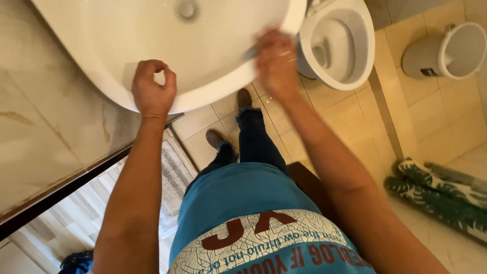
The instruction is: The person cleans a white bathroom sink using a blue cloth and a cleaning agent. They wipe the basin, faucet, and surrounding surfaces, rinse the cloth under running water, and continue scrubbing the sink.
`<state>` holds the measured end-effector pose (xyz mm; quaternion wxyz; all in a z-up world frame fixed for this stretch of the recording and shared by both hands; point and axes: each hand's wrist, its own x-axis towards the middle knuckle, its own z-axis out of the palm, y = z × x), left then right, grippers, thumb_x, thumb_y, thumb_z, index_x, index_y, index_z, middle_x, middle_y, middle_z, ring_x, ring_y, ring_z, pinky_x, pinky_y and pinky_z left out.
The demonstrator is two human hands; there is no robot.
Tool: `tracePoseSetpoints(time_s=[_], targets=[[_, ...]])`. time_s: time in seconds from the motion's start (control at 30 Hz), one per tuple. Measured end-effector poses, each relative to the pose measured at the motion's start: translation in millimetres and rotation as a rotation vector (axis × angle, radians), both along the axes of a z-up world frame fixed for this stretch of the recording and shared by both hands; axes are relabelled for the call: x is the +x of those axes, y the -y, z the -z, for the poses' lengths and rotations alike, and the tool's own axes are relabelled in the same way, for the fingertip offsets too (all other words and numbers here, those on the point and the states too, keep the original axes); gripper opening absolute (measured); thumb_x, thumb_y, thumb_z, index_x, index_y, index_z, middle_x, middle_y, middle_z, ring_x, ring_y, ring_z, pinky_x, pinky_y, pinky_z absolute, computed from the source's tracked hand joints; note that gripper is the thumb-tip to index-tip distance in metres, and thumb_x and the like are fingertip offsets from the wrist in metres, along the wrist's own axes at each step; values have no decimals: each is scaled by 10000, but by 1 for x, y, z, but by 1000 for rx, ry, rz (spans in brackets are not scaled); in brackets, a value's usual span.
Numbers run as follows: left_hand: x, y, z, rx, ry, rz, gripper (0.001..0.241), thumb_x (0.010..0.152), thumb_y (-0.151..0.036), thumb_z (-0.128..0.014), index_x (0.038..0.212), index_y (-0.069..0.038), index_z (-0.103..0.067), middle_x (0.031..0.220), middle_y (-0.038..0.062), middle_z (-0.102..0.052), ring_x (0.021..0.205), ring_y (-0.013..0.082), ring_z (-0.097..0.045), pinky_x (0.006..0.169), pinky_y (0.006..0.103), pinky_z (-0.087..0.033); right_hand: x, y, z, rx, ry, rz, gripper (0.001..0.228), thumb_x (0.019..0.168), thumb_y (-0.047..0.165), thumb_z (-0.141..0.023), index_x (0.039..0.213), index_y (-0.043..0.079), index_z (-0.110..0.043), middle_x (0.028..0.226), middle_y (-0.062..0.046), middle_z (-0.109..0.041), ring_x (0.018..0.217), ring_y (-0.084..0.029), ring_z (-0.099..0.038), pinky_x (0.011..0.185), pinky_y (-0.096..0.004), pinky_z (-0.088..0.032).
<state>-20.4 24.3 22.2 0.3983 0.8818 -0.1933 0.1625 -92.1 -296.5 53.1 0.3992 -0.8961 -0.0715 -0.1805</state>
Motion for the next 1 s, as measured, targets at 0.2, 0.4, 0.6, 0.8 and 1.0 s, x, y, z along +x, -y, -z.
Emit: tracePoseSetpoints(time_s=[0.2,0.4,0.6,0.8,1.0], targets=[[-3,3,-5,20,-45,-60,59,895,-76,-657,936,-60,-695,938,57,-670,845,229,-664,700,379,-551,-17,-19,44,-424,-63,153,522,1141,140,-489,1567,-22,-234,1623,-188,-394,1561,-338,-281,1295,-642,-98],[-1,8,-2,13,-16,-147,87,833,-76,-746,891,-131,-710,841,52,-695,819,275,-736,769,375,-588,-10,7,32,-676,-12,-22,528,1037,317,-537,1526,119,-523,1527,-155,-512,1498,-361,-346,1224,-555,-143],[7,10,-16,-139,-359,-102,113,913,-80,-671,1022,-101,-697,1068,44,-697,904,188,-643,742,333,-532,73,93,-1,-507,-229,-4,450,1085,184,-511,1481,-24,-565,1638,-216,-347,1526,-425,-231,1228,-612,-183],[89,62,-81,-119,-36,-7,175,922,-17,-645,1097,-12,-631,1113,138,-634,1033,290,-615,894,385,-503,156,114,-10,-717,67,102,506,865,38,-740,1362,85,-653,1259,-171,-552,1000,-388,-548,851,-513,-487],[197,98,-104,24,-182,-90,554,920,-113,-644,1458,-139,-516,1559,146,-375,1399,365,-536,930,517,-577,216,69,20,-76,-56,-140,508,974,180,-707,1439,44,-553,1344,-186,-639,1224,-379,-599,1099,-432,-438]])
